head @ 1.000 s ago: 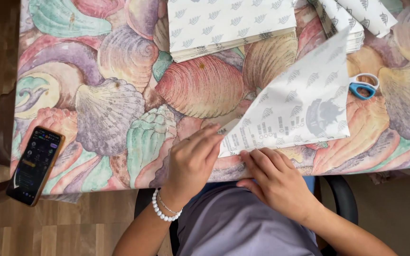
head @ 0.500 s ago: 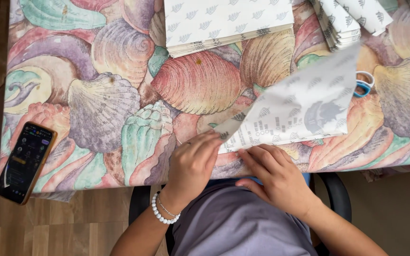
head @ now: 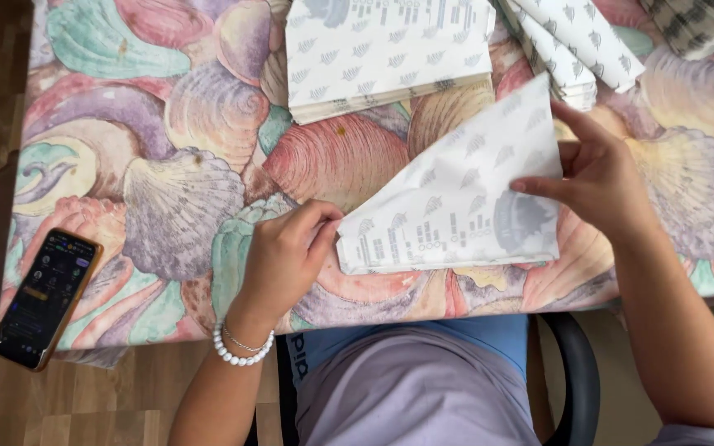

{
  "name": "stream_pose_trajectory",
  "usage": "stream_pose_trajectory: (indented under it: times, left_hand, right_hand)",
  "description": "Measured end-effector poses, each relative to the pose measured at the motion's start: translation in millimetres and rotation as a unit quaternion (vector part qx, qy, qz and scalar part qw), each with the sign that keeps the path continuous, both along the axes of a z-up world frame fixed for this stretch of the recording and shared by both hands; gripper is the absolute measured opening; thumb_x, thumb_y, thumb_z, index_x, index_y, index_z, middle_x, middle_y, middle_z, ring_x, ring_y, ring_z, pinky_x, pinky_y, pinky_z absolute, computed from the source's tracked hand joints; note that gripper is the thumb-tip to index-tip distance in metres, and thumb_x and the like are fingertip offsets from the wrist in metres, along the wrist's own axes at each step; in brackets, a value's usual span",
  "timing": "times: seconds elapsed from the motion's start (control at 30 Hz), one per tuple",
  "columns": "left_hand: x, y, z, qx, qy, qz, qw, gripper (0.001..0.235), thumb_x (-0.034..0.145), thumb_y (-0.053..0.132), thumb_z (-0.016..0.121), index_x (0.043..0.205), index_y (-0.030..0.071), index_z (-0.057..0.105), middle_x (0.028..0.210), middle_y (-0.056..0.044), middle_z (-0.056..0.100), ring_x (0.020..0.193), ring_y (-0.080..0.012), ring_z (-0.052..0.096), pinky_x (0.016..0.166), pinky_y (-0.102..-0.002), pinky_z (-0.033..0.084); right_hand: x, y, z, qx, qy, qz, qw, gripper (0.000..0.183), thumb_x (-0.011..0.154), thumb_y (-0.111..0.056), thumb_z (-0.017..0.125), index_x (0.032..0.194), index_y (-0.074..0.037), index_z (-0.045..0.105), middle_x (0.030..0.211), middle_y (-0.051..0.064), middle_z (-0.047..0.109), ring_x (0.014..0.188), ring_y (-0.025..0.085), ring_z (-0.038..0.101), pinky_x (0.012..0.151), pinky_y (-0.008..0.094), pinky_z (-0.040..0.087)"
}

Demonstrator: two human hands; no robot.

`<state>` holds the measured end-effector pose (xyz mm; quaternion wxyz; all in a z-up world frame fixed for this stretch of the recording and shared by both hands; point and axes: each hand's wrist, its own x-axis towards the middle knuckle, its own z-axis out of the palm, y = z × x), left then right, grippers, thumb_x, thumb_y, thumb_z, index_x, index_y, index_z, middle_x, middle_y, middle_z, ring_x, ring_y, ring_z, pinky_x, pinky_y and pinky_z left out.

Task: Folding and cutting printed paper sheets at a table to create specific shapes

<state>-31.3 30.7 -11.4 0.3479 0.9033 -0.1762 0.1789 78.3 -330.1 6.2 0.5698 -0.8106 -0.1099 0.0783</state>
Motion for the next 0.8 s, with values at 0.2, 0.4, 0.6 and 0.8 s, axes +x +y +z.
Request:
stream_pose_trajectory:
  times: [0.2,0.4,0.6,0.8]
  left_hand:
    - [2.2,19.3,-0.1,0.011,0.004,0.031,0.999,0.005,0.098,0.010,0.068,0.102,0.008,0.067,0.090,-0.002,0.076,0.070,-0.0216,0.071,0.066,-0.037,0.050]
    - [-11.9,6.7,-10.2,0.048,-0.101,0.007,0.994,0.016,0.089,-0.006,0.078,0.102,-0.001,0.070,0.104,-0.015,0.079,0.090,-0.0244,0.080,0.075,-0.033,0.067]
    - [-27.0,-14.5,-15.9,0.040,-0.115,0.021,0.992,0.016,0.090,-0.007,0.075,0.104,-0.002,0.070,0.109,-0.017,0.077,0.099,-0.0271,0.078,0.089,-0.038,0.064]
    - [-35.2,-16.4,-21.6,0.059,-0.062,-0.025,0.996,0.010,0.093,-0.002,0.070,0.102,0.001,0.070,0.118,-0.016,0.075,0.111,-0.0327,0.074,0.095,-0.044,0.060]
  right_hand:
    - [-3.4,-15.4,-20.8,-0.018,-0.106,0.048,0.993,0.045,0.092,-0.004,0.073,0.134,0.006,0.065,0.100,0.018,0.074,0.092,0.015,0.066,0.078,0.026,0.055]
    - [-29.5,-13.2,-13.3,-0.182,-0.306,-0.003,0.935,0.065,0.089,0.023,0.065,0.152,0.012,0.054,0.134,0.028,0.066,0.112,0.034,0.067,0.097,0.043,0.056]
    - [-136.0,18.6,-67.1,-0.046,-0.559,-0.060,0.826,0.027,0.084,0.012,0.078,0.094,-0.002,0.057,0.090,0.030,0.064,0.080,0.042,0.066,0.071,0.051,0.059]
    - [-128.0,94.4,-57.2,-0.238,-0.421,0.160,0.860,0.025,0.103,-0.003,0.049,0.119,-0.002,0.068,0.114,0.010,0.067,0.097,0.030,0.066,0.086,0.041,0.055]
